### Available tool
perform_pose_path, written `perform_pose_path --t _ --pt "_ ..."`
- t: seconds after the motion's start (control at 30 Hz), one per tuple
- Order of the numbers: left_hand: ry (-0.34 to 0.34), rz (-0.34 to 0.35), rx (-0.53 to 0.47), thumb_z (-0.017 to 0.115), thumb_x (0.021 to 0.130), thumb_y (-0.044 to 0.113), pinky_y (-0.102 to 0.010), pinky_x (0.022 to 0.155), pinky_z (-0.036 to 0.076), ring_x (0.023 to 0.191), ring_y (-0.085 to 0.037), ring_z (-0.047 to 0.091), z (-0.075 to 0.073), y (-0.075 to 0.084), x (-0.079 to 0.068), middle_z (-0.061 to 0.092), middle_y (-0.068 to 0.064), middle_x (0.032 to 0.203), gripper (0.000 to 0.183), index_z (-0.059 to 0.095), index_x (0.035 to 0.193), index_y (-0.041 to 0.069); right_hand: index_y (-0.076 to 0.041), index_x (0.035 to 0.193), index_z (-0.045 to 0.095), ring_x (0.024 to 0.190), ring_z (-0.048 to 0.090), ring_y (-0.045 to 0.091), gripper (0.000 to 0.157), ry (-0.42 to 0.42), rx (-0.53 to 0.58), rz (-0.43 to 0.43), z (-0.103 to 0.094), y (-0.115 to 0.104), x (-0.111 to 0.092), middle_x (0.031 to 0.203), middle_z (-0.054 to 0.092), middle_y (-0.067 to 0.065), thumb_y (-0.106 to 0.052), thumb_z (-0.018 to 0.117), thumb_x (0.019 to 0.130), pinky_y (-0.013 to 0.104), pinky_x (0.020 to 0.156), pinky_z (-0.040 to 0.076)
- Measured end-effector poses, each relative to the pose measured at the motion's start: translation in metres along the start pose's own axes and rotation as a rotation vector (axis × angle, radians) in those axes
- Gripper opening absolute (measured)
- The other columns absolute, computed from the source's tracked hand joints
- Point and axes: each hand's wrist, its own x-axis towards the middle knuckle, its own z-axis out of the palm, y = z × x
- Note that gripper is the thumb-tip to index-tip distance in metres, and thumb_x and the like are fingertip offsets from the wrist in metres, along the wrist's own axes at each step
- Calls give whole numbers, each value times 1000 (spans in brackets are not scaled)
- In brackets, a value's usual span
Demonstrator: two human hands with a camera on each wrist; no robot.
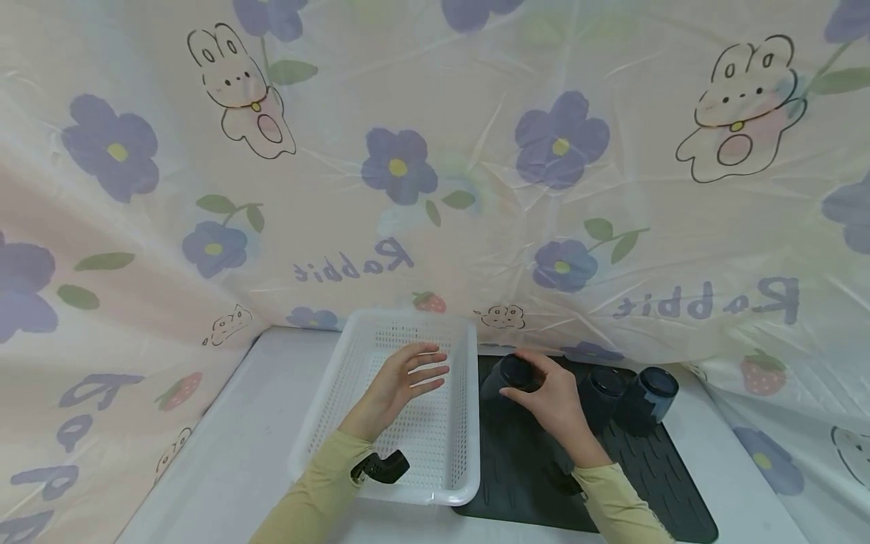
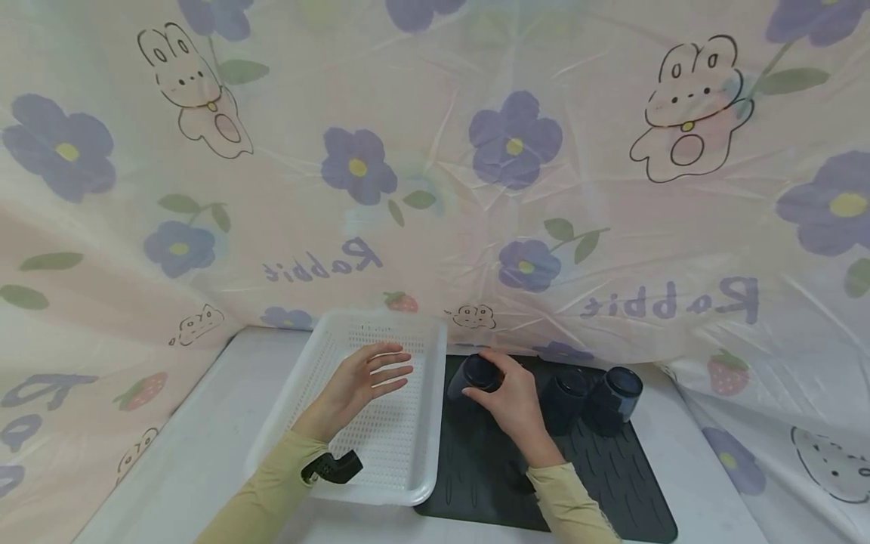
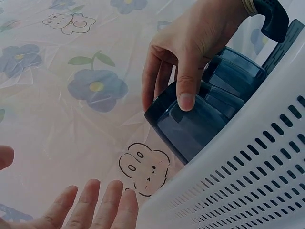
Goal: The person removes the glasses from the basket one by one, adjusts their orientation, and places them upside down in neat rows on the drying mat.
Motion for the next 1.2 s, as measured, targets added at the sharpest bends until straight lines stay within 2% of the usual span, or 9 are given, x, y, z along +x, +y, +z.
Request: perform_pose_path --t 0.27,0.57,0.73,1.03,1.2 --pt "14 -10 -29 50 99 33 -48 100 44 119 -40 52 0 0 0 50 -25 132 47 47 131 -2 -11 127 59 111 60 27 72 -6 65 72 12 2 -5 125 59 11 -9 90 62 37 89 53" --pt "22 -7 -33 52 97 34 -48 99 45 115 -36 56 -1 -1 0 51 -24 131 42 53 125 3 -11 125 60 111 60 29 70 78 90 108 23 6 -12 125 60 11 -14 91 62 41 90 52" --pt "22 -5 -32 52 97 35 -47 99 45 116 -37 55 -1 -1 0 47 -27 134 42 53 125 3 -6 124 62 107 62 30 68 112 102 112 27 7 -14 123 61 14 -12 90 63 42 88 53" --pt "33 -3 -41 53 97 35 -47 98 46 118 -40 53 -1 -3 1 54 -20 126 44 52 126 1 -7 123 63 104 64 30 67 158 96 72 31 12 -16 121 63 14 -11 91 62 41 85 54" --pt "29 -8 -45 54 96 36 -47 98 46 120 -42 50 -1 -4 1 49 -25 131 46 52 125 2 -6 123 63 104 64 30 67 179 77 63 34 14 -17 120 63 14 -10 91 62 41 85 54"
